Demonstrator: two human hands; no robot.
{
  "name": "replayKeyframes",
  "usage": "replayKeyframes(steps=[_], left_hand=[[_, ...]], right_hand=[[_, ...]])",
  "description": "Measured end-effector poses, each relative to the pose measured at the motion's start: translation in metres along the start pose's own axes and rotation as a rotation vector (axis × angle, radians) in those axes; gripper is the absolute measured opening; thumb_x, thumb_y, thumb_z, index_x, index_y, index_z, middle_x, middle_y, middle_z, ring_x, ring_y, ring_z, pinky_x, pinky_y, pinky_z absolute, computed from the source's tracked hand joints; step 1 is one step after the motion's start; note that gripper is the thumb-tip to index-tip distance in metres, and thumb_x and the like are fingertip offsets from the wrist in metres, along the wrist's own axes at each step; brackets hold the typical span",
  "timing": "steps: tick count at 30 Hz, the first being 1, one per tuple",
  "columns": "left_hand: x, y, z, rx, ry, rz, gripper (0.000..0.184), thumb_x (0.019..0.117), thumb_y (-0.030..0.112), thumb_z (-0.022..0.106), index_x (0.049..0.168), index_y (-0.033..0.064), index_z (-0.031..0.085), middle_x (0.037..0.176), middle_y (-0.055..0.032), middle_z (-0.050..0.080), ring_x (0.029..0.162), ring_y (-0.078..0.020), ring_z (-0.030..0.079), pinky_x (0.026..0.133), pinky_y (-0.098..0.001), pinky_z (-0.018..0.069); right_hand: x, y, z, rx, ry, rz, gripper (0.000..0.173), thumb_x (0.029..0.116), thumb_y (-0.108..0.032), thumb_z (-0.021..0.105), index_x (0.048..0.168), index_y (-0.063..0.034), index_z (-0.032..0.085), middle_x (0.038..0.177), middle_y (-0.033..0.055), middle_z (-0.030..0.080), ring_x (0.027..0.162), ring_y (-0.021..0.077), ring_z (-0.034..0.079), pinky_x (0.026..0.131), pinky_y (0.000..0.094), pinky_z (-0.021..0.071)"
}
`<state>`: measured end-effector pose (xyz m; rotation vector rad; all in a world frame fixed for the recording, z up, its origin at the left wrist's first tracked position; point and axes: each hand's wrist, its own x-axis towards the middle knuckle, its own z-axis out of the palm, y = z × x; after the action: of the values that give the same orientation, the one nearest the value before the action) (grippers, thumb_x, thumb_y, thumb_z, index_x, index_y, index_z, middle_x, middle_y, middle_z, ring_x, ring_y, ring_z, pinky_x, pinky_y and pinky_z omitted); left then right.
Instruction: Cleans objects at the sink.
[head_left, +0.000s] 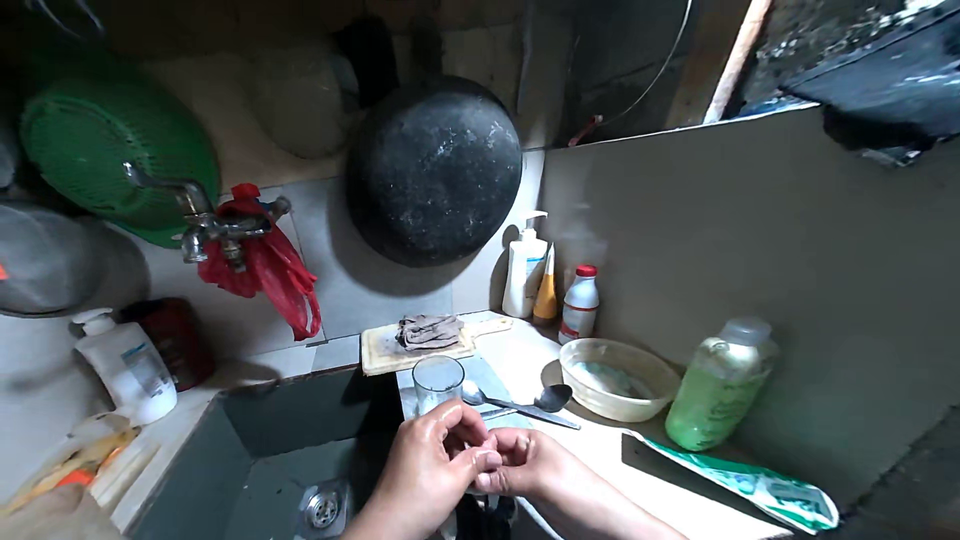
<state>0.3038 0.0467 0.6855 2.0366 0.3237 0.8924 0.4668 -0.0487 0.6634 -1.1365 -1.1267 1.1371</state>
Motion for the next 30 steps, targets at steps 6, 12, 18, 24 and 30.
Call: replayKeyframes(steps=[6, 12, 18, 24, 30], left_hand=[[-0.003, -0.01, -0.026, 0.06, -0.273, -0.22, 0.026, 0.1002, 0.023, 0.064, 0.116, 0.0044, 0.072, 0.115, -0.0064, 0.068, 0.096, -0.0091, 0.065, 0.085, -0.0259, 0.0553], [-0.005, -0.009, -0.022, 0.068, -0.247, -0.236, 0.022, 0.1006, 0.022, 0.06, 0.102, 0.0021, 0.07, 0.104, -0.0054, 0.062, 0.09, -0.0066, 0.06, 0.081, -0.0224, 0.051], [-0.018, -0.005, -0.011, 0.303, -0.131, 0.127, 0.019, 0.0956, 0.016, 0.062, 0.092, 0.0, 0.07, 0.098, -0.0126, 0.065, 0.085, -0.012, 0.062, 0.073, -0.0225, 0.0525], [-0.018, -0.009, -0.009, 0.097, -0.082, -0.028, 0.018, 0.0972, 0.019, 0.068, 0.101, 0.0017, 0.073, 0.103, -0.0051, 0.07, 0.083, -0.0044, 0.066, 0.072, -0.0192, 0.0564], [-0.008, -0.006, -0.002, -0.346, -0.065, -0.436, 0.014, 0.1001, 0.004, 0.057, 0.113, 0.0017, 0.061, 0.085, -0.0014, 0.07, 0.064, -0.0085, 0.067, 0.058, -0.0233, 0.0576]], right_hand=[[-0.002, 0.002, -0.01, 0.043, -0.061, -0.095, 0.012, 0.09, -0.002, 0.07, 0.098, -0.0094, 0.066, 0.094, -0.0004, 0.072, 0.088, 0.0118, 0.071, 0.086, 0.0317, 0.0605], [-0.001, -0.002, -0.012, -0.043, -0.115, -0.125, 0.013, 0.0892, 0.0, 0.069, 0.097, -0.0099, 0.067, 0.093, -0.0018, 0.072, 0.089, 0.0108, 0.071, 0.086, 0.0312, 0.0606], [-0.001, -0.011, -0.012, -0.073, -0.013, -0.027, 0.004, 0.089, -0.007, 0.069, 0.092, -0.0099, 0.068, 0.086, -0.0028, 0.071, 0.081, 0.0075, 0.068, 0.08, 0.027, 0.0579], [0.001, -0.017, -0.008, -0.079, 0.019, -0.054, 0.015, 0.0819, -0.002, 0.07, 0.087, -0.0119, 0.06, 0.084, -0.002, 0.069, 0.076, 0.0069, 0.066, 0.071, 0.0254, 0.0558], [0.002, 0.003, -0.002, -0.64, 0.128, -0.512, 0.01, 0.086, -0.006, 0.067, 0.096, -0.004, 0.068, 0.089, 0.004, 0.068, 0.077, 0.0077, 0.066, 0.069, 0.0246, 0.0573]])
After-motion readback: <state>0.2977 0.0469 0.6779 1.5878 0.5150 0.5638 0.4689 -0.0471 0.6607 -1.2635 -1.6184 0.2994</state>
